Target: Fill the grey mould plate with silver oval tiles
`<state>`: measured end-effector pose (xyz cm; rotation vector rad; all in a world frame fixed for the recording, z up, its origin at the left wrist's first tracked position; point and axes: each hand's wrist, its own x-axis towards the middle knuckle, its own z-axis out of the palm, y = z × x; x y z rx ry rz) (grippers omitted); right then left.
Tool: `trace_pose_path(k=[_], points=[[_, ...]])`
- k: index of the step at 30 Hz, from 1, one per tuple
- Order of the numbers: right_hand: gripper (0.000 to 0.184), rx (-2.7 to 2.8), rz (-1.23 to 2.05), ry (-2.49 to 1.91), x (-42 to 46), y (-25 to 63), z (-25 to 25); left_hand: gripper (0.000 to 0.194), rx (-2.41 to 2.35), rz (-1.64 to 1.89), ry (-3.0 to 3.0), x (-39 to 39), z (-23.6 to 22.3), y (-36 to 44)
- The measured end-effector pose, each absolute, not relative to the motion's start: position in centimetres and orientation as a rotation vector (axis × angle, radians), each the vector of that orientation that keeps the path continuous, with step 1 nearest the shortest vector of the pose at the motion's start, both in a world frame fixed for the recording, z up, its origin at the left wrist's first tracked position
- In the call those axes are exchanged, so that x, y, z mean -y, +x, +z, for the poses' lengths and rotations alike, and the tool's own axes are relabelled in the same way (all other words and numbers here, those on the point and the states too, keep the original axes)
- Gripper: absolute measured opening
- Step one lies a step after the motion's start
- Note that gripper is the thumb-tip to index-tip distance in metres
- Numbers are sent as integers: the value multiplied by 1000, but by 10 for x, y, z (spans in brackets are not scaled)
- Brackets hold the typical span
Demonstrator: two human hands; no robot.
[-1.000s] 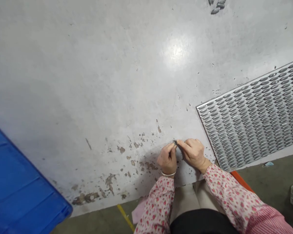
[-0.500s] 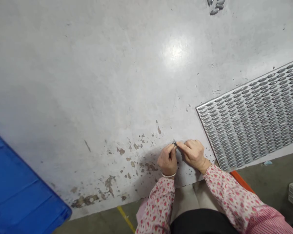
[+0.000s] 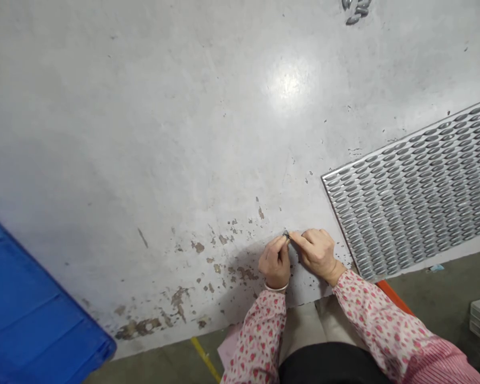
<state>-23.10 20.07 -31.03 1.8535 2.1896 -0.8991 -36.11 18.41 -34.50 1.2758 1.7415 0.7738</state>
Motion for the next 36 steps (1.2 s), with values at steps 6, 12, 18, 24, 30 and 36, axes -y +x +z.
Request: trace_pose_path(k=[6, 12, 18, 24, 30, 36], points=[[28, -2195, -886, 1865, -203, -232, -310, 17, -1746, 782, 1293, -183, -345, -360], [28, -2189, -879, 1874, -203, -233, -310, 21, -1732, 819, 1288, -185, -345, -359], [29, -2188, -876, 1877, -208, -234, -308, 21, -1734, 825, 1294, -185, -344, -359], [30, -2173, -883, 1868, -210, -235, -307, 19, -1735, 805, 1317, -184, -345, -360], [30, -2170, -879, 1865, -209, -235, -307, 15, -1737, 820, 1325, -185, -345, -359], [31, -2178, -864, 1854, -210, -234, -307, 18, -1710, 833, 1323, -187, -344, -359]])
